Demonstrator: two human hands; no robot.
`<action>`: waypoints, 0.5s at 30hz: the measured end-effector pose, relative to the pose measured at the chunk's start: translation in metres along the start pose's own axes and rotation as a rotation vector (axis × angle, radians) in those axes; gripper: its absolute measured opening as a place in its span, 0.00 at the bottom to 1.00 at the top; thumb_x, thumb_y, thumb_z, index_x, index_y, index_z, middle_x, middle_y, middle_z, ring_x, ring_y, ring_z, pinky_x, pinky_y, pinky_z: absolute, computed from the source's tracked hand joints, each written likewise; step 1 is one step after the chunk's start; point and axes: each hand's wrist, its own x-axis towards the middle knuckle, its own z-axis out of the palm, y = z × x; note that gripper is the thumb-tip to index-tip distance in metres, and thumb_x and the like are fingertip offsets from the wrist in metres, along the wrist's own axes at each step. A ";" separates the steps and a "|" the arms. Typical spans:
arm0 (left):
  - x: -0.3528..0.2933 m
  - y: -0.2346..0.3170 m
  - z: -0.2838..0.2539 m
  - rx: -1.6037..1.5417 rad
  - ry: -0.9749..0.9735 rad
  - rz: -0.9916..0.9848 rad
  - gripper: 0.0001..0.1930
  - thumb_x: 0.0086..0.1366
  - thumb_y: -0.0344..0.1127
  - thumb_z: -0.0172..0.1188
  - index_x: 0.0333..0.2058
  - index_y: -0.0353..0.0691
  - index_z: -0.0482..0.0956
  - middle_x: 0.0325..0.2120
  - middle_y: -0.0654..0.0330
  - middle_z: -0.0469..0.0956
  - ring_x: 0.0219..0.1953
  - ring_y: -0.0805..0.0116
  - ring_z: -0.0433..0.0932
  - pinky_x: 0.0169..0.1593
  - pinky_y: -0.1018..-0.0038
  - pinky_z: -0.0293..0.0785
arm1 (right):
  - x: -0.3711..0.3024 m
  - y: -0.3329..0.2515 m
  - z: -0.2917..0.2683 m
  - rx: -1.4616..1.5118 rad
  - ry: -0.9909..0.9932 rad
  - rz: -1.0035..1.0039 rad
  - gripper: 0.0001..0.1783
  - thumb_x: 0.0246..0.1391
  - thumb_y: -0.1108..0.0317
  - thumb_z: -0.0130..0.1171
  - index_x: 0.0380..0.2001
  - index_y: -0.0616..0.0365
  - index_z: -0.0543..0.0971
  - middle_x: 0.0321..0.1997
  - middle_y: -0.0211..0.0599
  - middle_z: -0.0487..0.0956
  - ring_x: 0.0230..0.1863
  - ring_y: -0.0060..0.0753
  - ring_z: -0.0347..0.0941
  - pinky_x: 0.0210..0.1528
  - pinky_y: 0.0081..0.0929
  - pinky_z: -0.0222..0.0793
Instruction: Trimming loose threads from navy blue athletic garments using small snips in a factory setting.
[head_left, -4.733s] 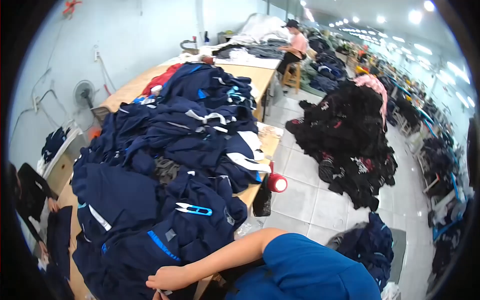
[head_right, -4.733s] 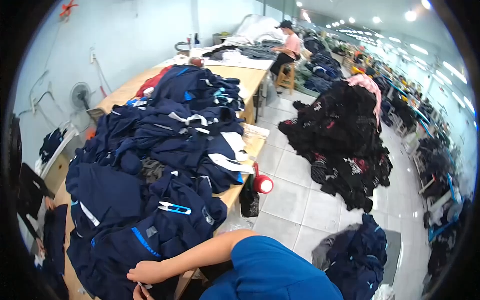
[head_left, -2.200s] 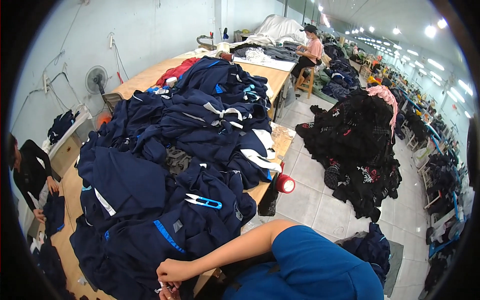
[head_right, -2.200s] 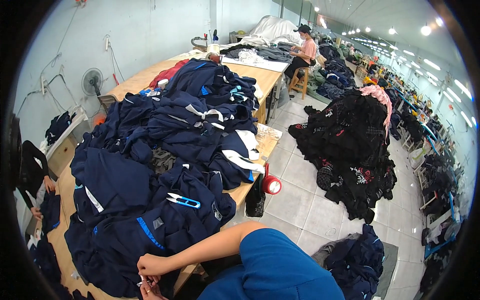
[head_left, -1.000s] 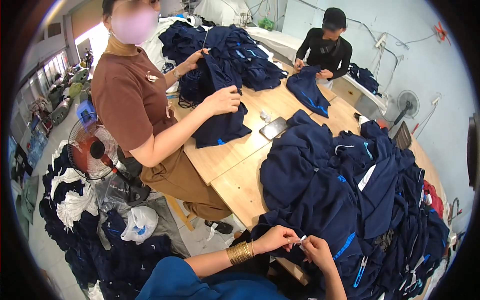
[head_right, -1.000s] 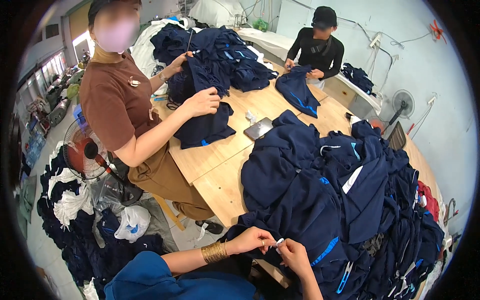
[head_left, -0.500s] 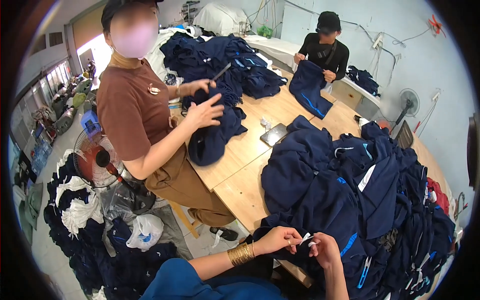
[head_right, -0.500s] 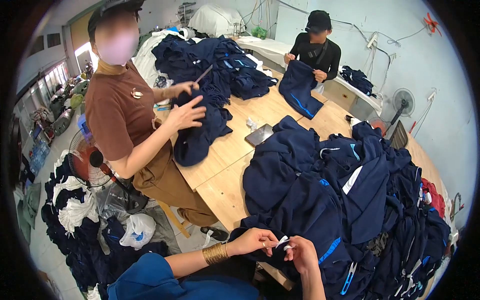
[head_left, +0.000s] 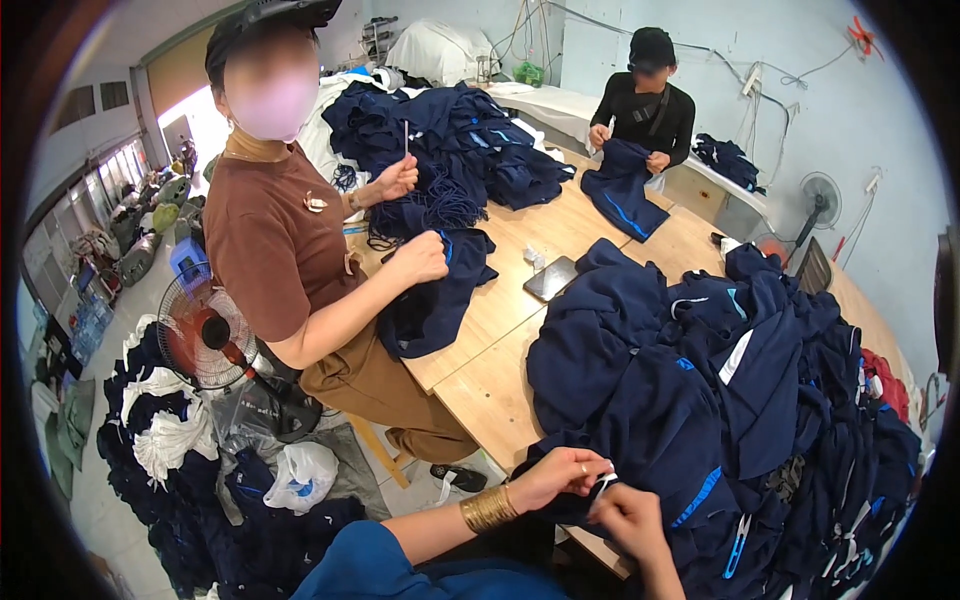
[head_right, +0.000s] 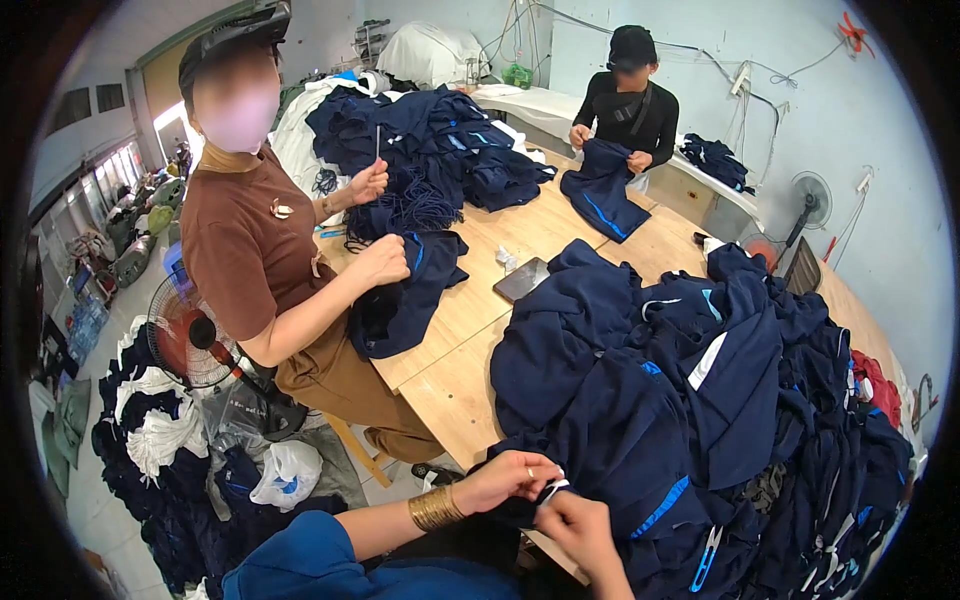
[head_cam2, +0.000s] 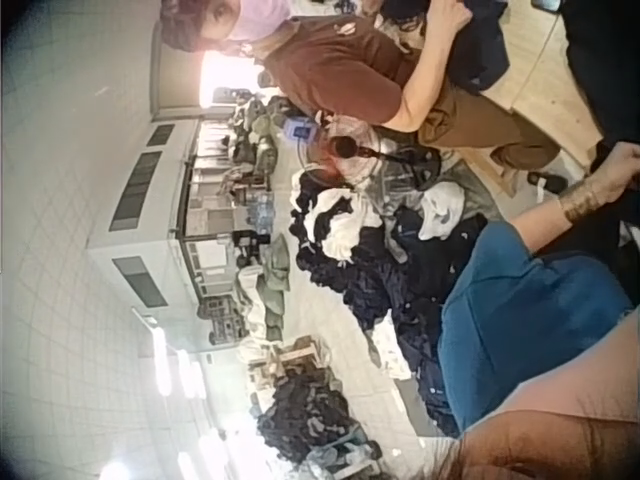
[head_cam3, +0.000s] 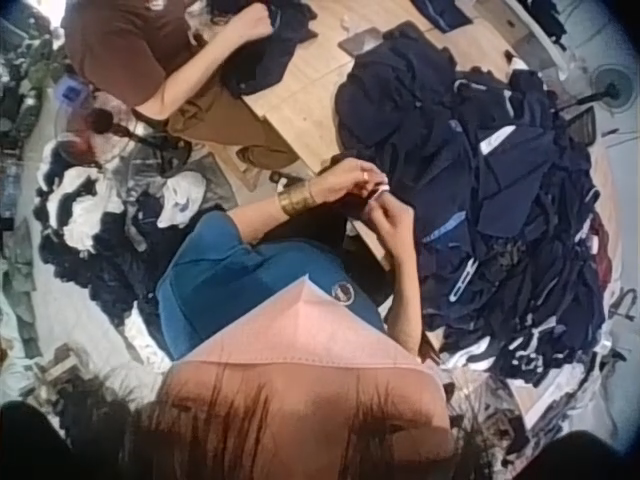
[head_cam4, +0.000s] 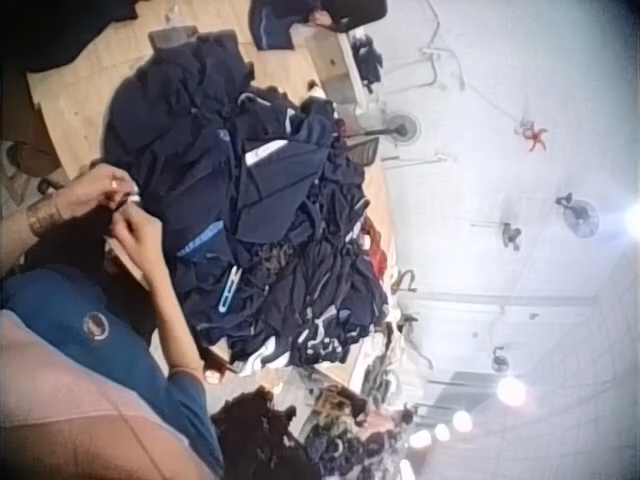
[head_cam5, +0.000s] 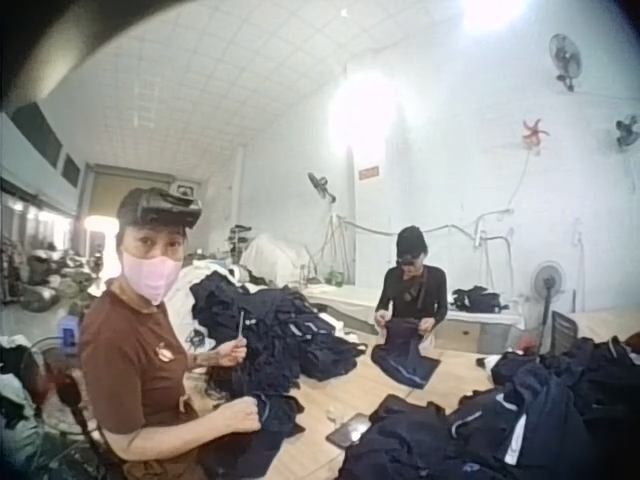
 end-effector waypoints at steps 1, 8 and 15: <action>0.001 0.000 0.007 0.021 0.012 0.051 0.09 0.62 0.34 0.54 0.36 0.35 0.76 0.22 0.68 0.72 0.26 0.80 0.71 0.32 0.84 0.68 | 0.005 -0.009 0.002 -0.334 -0.096 -0.132 0.09 0.49 0.75 0.52 0.17 0.66 0.71 0.19 0.37 0.75 0.21 0.26 0.72 0.25 0.20 0.71; -0.012 -0.013 0.018 0.637 0.006 0.477 0.06 0.62 0.31 0.52 0.35 0.35 0.73 0.24 0.64 0.72 0.28 0.78 0.71 0.34 0.81 0.66 | 0.013 0.004 -0.001 0.689 0.174 0.354 0.10 0.53 0.73 0.45 0.21 0.65 0.71 0.17 0.38 0.74 0.16 0.28 0.71 0.18 0.22 0.71; -0.018 -0.007 0.016 0.762 0.058 0.530 0.09 0.60 0.34 0.56 0.34 0.33 0.75 0.25 0.64 0.74 0.29 0.78 0.72 0.35 0.80 0.68 | 0.017 0.013 -0.008 0.983 0.164 0.475 0.12 0.54 0.68 0.47 0.21 0.63 0.73 0.19 0.40 0.75 0.16 0.28 0.72 0.22 0.23 0.73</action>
